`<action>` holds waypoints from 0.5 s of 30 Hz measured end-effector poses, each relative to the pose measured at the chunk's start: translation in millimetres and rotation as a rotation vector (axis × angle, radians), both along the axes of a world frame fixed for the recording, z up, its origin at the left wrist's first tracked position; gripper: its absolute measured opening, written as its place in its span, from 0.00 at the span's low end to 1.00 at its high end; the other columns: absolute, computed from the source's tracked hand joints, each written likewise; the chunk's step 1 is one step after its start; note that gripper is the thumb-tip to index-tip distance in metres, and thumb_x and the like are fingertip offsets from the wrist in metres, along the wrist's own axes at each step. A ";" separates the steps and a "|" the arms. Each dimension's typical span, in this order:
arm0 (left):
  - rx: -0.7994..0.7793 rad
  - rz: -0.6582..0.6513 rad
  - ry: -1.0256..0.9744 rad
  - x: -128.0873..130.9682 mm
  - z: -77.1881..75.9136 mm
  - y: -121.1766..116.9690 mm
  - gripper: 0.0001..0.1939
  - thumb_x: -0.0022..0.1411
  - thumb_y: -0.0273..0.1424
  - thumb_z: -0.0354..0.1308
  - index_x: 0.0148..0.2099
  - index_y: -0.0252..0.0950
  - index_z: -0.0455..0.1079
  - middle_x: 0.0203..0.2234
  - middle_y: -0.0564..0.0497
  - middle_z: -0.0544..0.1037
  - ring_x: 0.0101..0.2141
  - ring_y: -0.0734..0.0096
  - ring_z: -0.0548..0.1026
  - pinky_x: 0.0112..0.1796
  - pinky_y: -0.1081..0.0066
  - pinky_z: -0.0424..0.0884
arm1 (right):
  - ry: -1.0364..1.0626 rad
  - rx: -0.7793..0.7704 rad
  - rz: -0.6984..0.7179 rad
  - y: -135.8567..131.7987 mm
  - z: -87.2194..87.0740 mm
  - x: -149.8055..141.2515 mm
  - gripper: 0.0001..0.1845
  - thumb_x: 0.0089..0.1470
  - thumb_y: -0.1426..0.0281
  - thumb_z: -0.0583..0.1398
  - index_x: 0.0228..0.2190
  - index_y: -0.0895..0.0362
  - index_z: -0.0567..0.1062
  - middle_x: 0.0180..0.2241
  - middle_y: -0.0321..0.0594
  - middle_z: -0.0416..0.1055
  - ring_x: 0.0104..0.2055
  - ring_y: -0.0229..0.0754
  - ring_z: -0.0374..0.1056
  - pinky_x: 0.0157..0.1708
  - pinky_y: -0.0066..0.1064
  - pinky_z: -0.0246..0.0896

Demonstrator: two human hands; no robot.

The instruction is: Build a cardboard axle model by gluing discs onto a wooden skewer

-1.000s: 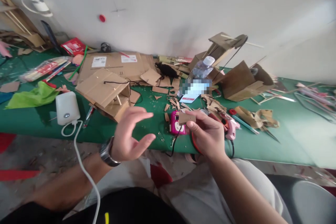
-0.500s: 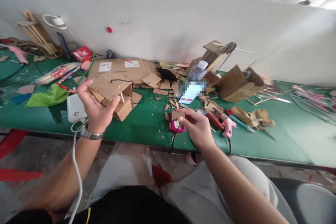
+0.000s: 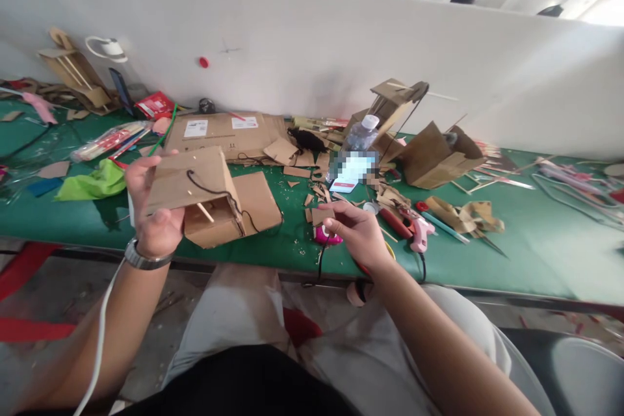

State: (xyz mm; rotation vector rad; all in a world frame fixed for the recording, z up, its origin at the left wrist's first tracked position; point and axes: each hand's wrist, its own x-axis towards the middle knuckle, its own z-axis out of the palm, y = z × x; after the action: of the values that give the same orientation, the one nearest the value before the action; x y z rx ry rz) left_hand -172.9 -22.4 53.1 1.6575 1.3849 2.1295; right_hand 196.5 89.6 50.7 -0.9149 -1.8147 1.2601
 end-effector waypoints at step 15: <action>-0.003 -0.400 -0.141 29.7 -19.5 24.2 0.39 0.50 0.58 0.73 0.61 0.51 0.73 0.64 0.42 0.76 0.68 0.37 0.70 0.67 0.39 0.70 | -0.120 0.053 0.740 -26.5 -7.5 -65.0 0.12 0.62 0.62 0.76 0.44 0.55 0.90 0.39 0.42 0.87 0.47 0.48 0.81 0.69 0.46 0.66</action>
State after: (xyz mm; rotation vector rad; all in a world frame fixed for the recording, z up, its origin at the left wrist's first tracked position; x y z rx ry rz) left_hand -143.1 1.9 33.6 1.5856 0.9231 1.9647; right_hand 131.5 63.1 43.2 -0.2759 -2.3794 1.5952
